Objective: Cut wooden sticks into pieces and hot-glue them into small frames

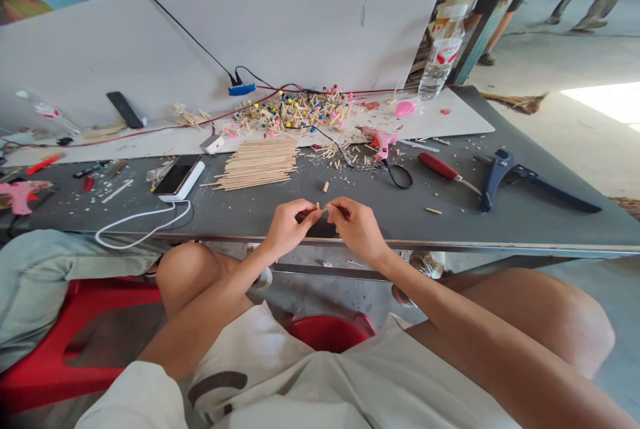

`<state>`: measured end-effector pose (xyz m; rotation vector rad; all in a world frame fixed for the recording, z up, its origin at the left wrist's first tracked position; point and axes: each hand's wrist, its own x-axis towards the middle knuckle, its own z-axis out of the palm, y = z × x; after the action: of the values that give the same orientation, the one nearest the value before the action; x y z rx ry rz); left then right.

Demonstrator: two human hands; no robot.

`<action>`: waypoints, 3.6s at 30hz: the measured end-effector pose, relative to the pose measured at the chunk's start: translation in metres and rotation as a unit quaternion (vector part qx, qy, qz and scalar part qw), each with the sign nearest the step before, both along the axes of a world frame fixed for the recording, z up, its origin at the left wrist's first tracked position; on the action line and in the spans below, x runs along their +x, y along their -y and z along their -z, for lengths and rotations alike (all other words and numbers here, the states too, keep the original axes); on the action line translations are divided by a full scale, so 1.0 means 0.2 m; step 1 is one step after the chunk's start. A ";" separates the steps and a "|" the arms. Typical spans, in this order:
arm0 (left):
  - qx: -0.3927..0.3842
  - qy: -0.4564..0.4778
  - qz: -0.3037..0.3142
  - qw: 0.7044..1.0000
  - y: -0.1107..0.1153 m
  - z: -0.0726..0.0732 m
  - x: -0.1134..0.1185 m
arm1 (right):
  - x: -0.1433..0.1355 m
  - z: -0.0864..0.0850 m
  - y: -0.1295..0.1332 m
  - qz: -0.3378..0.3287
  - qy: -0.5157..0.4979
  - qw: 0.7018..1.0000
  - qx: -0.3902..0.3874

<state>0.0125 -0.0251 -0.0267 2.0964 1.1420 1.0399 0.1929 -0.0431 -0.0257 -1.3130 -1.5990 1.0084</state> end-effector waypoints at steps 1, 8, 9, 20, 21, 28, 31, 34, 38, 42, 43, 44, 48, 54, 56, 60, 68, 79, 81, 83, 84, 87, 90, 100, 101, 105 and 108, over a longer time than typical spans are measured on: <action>0.002 -0.002 -0.002 1.000 0.00 0.00 0.00 | 0.00 0.00 0.00 -0.001 -0.004 1.000 0.000; 0.009 -0.002 -0.001 1.000 0.00 0.01 -0.01 | 0.01 -0.01 -0.01 0.000 -0.018 1.000 -0.005; 0.009 -0.002 0.002 1.000 0.00 0.00 -0.01 | 0.01 -0.02 -0.01 0.002 -0.022 1.000 -0.006; 0.028 0.002 0.008 1.000 0.02 -0.03 -0.01 | 0.02 -0.03 -0.01 -0.024 -0.030 0.999 -0.004; 0.033 0.005 0.008 0.999 0.03 -0.04 -0.01 | 0.02 -0.03 0.00 -0.028 -0.030 0.999 -0.003; 0.050 0.015 0.003 0.999 0.03 -0.06 -0.01 | 0.02 -0.06 0.00 -0.047 -0.064 0.997 -0.013; 0.017 0.037 0.020 0.999 0.04 -0.07 -0.02 | 0.03 -0.07 0.00 -0.039 -0.093 0.995 -0.005; -0.026 0.049 0.040 0.998 0.04 -0.08 -0.02 | 0.04 -0.08 0.00 -0.033 -0.113 0.993 0.008; -0.068 0.063 0.053 0.994 0.04 -0.08 -0.02 | 0.05 -0.08 0.01 -0.039 -0.112 0.993 0.015; -0.089 0.085 0.070 0.990 0.04 -0.08 -0.02 | 0.05 -0.08 0.01 -0.046 -0.104 0.993 0.013; -0.092 0.088 0.075 0.989 0.04 -0.08 -0.02 | 0.05 -0.08 0.01 -0.046 -0.101 0.994 0.013; -0.095 0.089 0.080 0.988 0.04 -0.08 -0.02 | 0.05 -0.08 0.02 -0.047 -0.098 0.994 0.015; -0.084 0.082 0.071 0.990 0.04 -0.08 -0.02 | 0.05 -0.09 0.02 -0.054 -0.095 0.994 0.012; -0.028 0.098 0.060 0.993 0.04 -0.09 -0.02 | 0.05 -0.10 0.03 -0.080 -0.075 0.994 -0.007; -0.021 0.102 0.056 0.993 0.05 -0.09 -0.02 | 0.05 -0.10 0.03 -0.092 -0.063 0.994 -0.004; -0.040 0.107 0.047 0.992 0.05 -0.08 -0.02 | 0.05 -0.08 0.02 -0.098 -0.057 0.993 0.011; 0.000 0.085 0.033 0.996 0.05 -0.07 -0.02 | 0.05 -0.09 0.02 -0.093 0.000 0.995 0.040; -0.087 0.144 0.011 0.986 0.05 -0.04 -0.01 | 0.05 -0.09 0.02 -0.087 -0.028 0.996 0.017; -0.098 0.155 0.005 0.983 0.04 -0.03 -0.01 | 0.06 -0.09 0.02 -0.082 -0.030 0.996 0.016; -0.105 0.158 -0.003 0.982 0.03 -0.03 -0.01 | 0.06 -0.09 0.02 -0.076 -0.029 0.997 0.015; -0.108 0.158 -0.008 0.982 0.03 -0.03 -0.02 | 0.06 -0.08 0.01 -0.073 -0.026 0.997 0.015; -0.106 0.159 -0.036 0.981 -0.01 -0.04 -0.05 | 0.07 -0.07 -0.01 -0.055 0.027 0.998 0.027; -0.087 0.175 -0.094 0.976 -0.06 -0.04 -0.10 | 0.09 -0.03 -0.04 -0.028 0.155 0.985 0.070; -0.019 -0.002 -0.085 0.996 -0.10 0.00 -0.11 | 0.07 0.05 -0.09 -0.017 0.324 0.944 0.069; -0.015 -0.006 -0.083 0.996 -0.10 0.01 -0.10 | 0.07 0.05 -0.09 -0.027 0.317 0.945 0.070; -0.024 -0.027 -0.066 0.997 -0.08 0.01 -0.10 | 0.09 0.05 -0.09 -0.033 0.291 0.954 0.064; -0.036 -0.072 -0.026 0.996 -0.06 -0.01 -0.10 | 0.08 0.06 -0.09 -0.024 0.294 0.954 0.062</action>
<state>-0.0079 -0.0123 -0.0251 2.1223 1.2898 0.8697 0.2098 -0.0253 -0.0368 -1.5830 -2.1016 0.5479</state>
